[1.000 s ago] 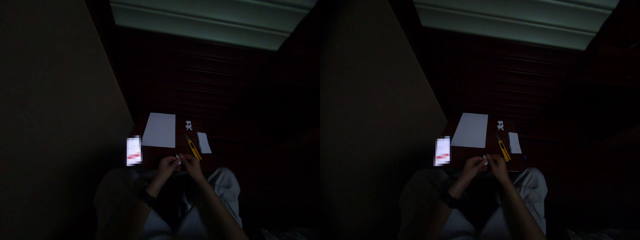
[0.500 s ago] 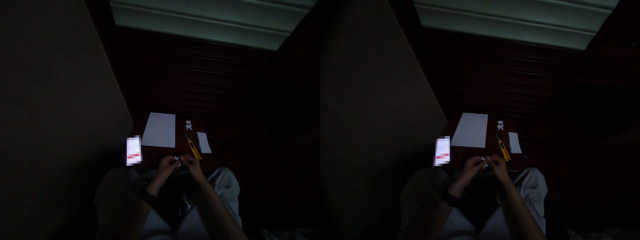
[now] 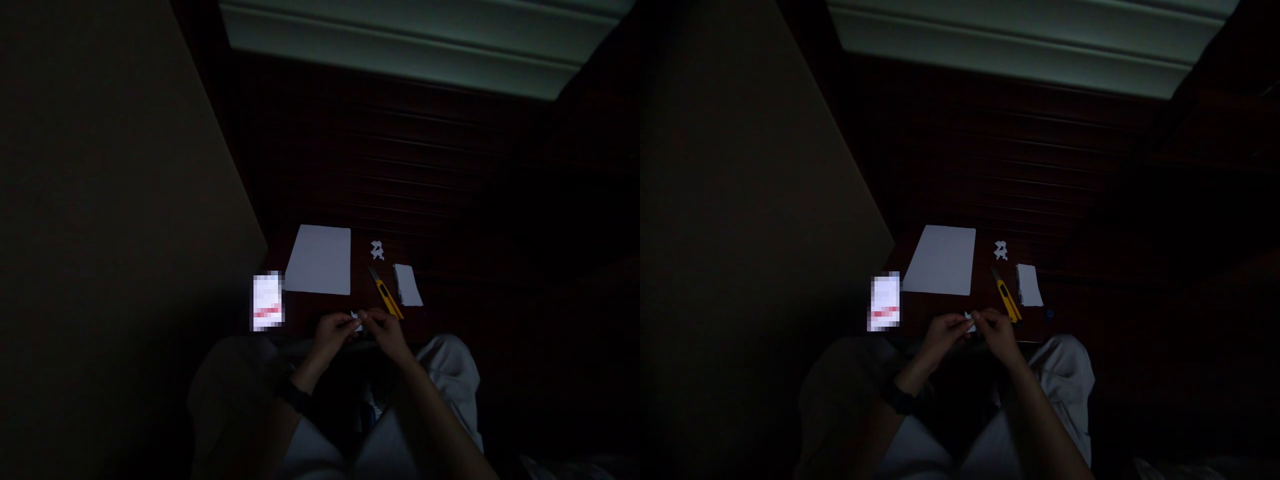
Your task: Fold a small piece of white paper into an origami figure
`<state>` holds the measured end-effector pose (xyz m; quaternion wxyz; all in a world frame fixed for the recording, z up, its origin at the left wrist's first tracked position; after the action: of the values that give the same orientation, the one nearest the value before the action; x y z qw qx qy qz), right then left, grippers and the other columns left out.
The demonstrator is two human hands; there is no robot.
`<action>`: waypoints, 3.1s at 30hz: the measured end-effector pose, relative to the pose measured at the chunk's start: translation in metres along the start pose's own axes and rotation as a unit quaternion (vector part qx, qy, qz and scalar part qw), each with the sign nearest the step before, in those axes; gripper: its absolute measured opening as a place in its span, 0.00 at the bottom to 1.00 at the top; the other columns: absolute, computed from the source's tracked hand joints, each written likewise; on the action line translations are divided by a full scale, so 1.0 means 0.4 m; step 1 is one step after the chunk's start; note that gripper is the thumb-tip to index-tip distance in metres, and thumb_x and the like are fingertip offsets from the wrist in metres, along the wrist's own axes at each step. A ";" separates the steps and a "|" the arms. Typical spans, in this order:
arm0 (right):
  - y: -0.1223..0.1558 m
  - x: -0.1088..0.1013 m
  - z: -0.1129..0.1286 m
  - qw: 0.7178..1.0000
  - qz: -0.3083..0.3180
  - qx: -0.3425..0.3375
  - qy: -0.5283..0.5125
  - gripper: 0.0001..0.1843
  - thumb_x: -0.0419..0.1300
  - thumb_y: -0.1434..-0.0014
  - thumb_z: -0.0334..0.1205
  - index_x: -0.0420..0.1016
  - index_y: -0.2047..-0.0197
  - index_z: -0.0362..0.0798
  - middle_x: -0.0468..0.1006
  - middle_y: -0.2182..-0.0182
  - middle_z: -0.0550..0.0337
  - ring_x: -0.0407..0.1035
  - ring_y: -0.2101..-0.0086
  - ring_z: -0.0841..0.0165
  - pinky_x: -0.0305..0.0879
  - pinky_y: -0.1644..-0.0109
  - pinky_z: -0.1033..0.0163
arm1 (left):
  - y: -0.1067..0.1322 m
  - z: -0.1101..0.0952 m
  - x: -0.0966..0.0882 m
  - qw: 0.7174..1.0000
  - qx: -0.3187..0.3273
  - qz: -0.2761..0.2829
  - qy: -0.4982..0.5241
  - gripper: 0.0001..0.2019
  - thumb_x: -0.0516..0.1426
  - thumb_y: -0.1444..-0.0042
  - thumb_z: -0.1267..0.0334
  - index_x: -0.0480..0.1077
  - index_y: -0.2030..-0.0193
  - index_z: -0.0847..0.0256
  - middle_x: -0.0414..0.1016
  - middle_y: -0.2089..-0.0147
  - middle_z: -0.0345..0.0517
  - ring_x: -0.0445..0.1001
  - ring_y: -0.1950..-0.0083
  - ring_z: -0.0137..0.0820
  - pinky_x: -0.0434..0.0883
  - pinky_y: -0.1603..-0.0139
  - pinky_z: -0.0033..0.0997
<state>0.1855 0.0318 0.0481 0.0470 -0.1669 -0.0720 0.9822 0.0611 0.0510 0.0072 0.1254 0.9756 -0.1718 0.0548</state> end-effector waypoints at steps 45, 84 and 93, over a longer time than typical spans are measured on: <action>-0.006 -0.014 -0.062 0.985 -0.038 0.100 -0.134 0.10 0.62 0.53 0.44 0.79 0.71 0.47 0.76 0.71 0.57 0.69 0.69 0.66 0.63 0.66 0.64 | 0.004 -0.013 0.022 0.998 0.003 0.024 0.055 0.12 0.63 0.59 0.63 0.73 0.69 0.70 0.75 0.72 0.49 0.71 0.74 0.27 0.68 0.72 0.25; 0.004 0.024 -0.116 0.969 -0.048 0.156 -0.184 0.19 0.66 0.61 0.46 0.76 0.65 0.45 0.67 0.79 0.65 0.61 0.79 0.73 0.56 0.76 0.68 | 0.000 0.022 -0.036 0.985 -0.090 0.007 0.148 0.18 0.66 0.63 0.63 0.73 0.64 0.69 0.76 0.63 0.55 0.74 0.67 0.32 0.71 0.63 0.31; -0.011 0.038 -0.111 0.968 0.000 0.155 -0.198 0.19 0.67 0.63 0.40 0.76 0.64 0.47 0.62 0.81 0.69 0.55 0.81 0.77 0.51 0.78 0.71 | -0.016 0.019 -0.028 0.994 -0.064 0.033 0.083 0.16 0.63 0.60 0.57 0.74 0.67 0.69 0.75 0.69 0.51 0.72 0.72 0.28 0.68 0.72 0.25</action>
<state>0.1862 0.0433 0.0024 0.0570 0.0403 0.0735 0.9948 0.0532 0.0586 -0.0035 0.1999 0.9514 -0.1957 0.1287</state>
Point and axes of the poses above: each hand's wrist, its own y-axis away from the middle knuckle, its own x-axis out of the palm, z = x × y, the point moved 8 cm from there along -y, towards the middle knuckle
